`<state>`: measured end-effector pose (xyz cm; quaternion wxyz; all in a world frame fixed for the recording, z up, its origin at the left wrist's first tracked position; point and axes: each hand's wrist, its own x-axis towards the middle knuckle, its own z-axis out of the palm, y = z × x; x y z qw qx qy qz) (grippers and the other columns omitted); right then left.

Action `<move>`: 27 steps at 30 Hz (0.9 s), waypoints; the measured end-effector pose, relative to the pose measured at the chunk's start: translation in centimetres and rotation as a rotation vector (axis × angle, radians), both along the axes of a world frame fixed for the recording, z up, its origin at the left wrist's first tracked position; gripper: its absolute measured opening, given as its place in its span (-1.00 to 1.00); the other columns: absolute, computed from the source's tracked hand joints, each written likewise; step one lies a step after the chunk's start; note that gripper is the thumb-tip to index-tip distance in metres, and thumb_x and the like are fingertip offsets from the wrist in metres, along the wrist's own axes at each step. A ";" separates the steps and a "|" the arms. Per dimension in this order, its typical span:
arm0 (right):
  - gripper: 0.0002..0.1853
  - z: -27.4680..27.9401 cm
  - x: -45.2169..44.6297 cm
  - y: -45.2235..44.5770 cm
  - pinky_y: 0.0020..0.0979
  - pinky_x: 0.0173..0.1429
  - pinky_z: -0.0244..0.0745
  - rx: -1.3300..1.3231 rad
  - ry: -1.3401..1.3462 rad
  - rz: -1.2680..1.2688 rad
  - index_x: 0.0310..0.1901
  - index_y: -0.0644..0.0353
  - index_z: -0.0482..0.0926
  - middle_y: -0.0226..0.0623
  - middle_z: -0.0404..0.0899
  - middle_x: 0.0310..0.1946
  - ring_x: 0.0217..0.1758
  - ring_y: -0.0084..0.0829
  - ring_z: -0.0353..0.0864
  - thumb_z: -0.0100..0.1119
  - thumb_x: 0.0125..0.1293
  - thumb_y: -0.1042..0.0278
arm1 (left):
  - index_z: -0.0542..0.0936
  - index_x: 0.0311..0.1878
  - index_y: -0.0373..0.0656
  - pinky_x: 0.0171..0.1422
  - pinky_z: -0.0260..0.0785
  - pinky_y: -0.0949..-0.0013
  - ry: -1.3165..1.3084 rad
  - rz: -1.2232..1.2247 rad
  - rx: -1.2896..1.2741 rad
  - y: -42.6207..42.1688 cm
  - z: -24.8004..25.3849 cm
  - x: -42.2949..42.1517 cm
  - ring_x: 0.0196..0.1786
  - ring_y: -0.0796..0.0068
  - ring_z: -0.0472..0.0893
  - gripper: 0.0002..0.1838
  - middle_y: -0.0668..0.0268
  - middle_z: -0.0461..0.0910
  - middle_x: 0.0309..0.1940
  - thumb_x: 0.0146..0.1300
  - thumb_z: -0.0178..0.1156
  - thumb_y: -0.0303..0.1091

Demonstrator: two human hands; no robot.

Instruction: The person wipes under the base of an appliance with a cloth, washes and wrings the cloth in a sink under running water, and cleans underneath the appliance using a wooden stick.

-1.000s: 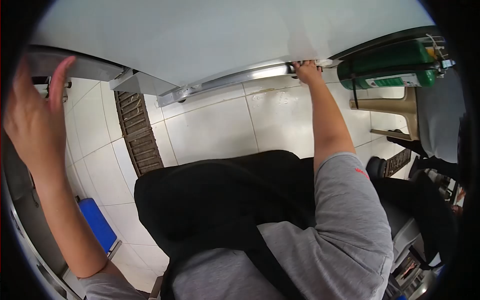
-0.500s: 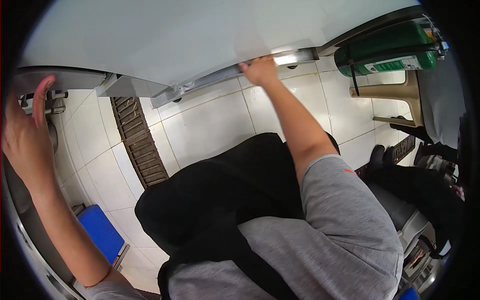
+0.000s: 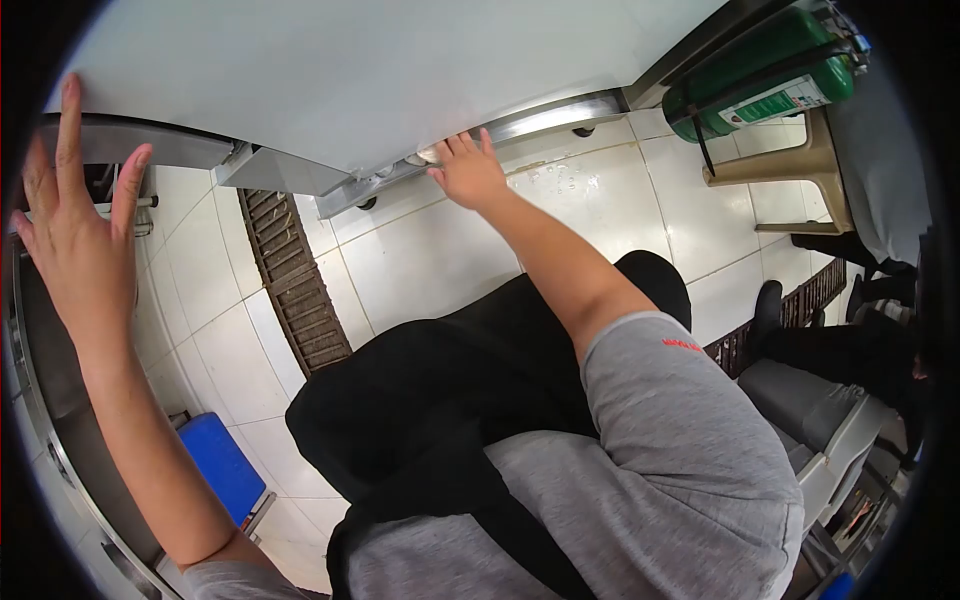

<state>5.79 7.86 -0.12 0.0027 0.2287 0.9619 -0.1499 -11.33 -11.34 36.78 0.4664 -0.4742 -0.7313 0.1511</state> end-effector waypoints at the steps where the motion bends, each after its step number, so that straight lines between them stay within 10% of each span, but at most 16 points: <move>1: -0.43 -0.3 0.7 -0.4 -0.02 0.47 -0.21 0.072 0.044 -0.085 0.36 0.09 0.12 -0.25 0.03 0.40 0.48 -0.26 -0.05 -0.32 0.42 -0.02 | 0.10 0.40 0.43 0.26 0.24 -0.04 -0.006 -0.028 0.030 0.3 -0.2 0.5 0.36 0.14 0.25 -0.30 0.19 0.26 0.31 0.20 0.07 0.17; 3: -0.44 -0.5 1.8 -0.6 -0.02 0.47 -0.23 0.049 0.050 0.011 0.37 0.01 0.10 -0.27 0.02 0.41 0.48 -0.27 -0.06 -0.33 0.42 -0.04 | 0.11 0.38 0.49 0.32 -0.04 -0.33 -0.036 -0.174 0.086 0.7 -0.4 0.9 0.39 0.19 0.20 -0.31 0.16 0.17 0.36 0.18 0.05 0.23; 11: -0.47 -0.3 -1.3 5.2 -0.07 0.47 -0.17 -0.110 -0.176 0.178 0.37 -0.18 0.11 -0.35 0.04 0.42 0.48 -0.34 -0.04 -0.39 0.42 -0.07 | 0.12 0.38 0.49 0.34 -0.10 -0.33 -0.037 -0.151 0.055 0.5 -0.2 1.1 0.42 0.20 0.15 -0.36 0.20 0.14 0.38 0.24 0.03 0.17; 27: -0.41 -3.1 2.6 13.1 0.00 0.50 -0.41 0.060 -0.128 -0.586 0.41 -0.04 0.04 -0.33 0.00 0.43 0.51 -0.28 -0.18 -0.38 0.33 0.09 | 0.13 0.39 0.41 0.36 -0.13 -0.29 -0.077 -0.153 0.037 0.5 -0.4 1.3 0.44 0.18 0.10 -0.37 0.21 0.10 0.40 0.26 0.06 0.07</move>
